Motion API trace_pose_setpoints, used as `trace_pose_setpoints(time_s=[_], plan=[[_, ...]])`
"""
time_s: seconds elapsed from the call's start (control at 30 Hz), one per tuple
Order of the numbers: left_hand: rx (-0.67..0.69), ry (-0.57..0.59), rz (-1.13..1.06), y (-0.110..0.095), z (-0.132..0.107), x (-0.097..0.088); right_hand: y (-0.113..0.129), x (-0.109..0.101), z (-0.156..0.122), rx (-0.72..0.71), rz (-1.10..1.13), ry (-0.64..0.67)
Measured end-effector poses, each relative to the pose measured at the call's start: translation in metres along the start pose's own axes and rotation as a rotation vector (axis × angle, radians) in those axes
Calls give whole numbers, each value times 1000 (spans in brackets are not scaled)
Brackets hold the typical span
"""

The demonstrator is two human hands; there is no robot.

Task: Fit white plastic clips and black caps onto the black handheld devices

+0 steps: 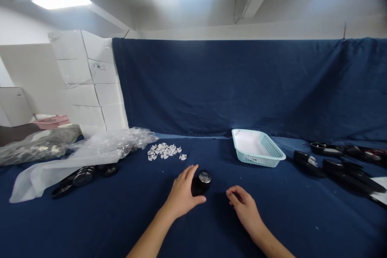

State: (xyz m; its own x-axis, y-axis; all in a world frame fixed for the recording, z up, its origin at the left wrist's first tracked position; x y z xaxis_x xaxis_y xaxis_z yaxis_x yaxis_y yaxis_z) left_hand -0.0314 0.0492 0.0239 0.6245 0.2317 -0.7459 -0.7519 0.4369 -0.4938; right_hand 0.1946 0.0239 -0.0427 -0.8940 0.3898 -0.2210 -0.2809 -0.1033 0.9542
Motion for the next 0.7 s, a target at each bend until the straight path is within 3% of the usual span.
trace_pose_setpoints(time_s=[0.3, 0.5, 0.7], plan=[[-32, 117, 156, 6, -1, 2, 0, 0, 0, -18, -33, -3], [100, 162, 83, -16, -5, -4, 1, -1, 0, 2, -15, -10], [255, 312, -89, -36, -15, 4, 27, -2, -8, -23, 212, 53]])
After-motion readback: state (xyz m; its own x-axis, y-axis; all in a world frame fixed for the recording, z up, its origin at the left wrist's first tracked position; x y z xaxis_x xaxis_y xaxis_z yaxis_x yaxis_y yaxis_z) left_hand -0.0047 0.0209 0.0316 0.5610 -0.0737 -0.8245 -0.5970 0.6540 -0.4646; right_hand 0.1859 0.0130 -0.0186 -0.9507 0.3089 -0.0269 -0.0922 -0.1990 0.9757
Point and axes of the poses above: each hand's wrist, its own z-axis towards the middle knuckle, its own x-axis out of the palm, y = z × x, the point moved 4 cm from there along z, towards the middle knuckle, and after that the axes turned 11 degrees about -y, right-handed, at the moved point
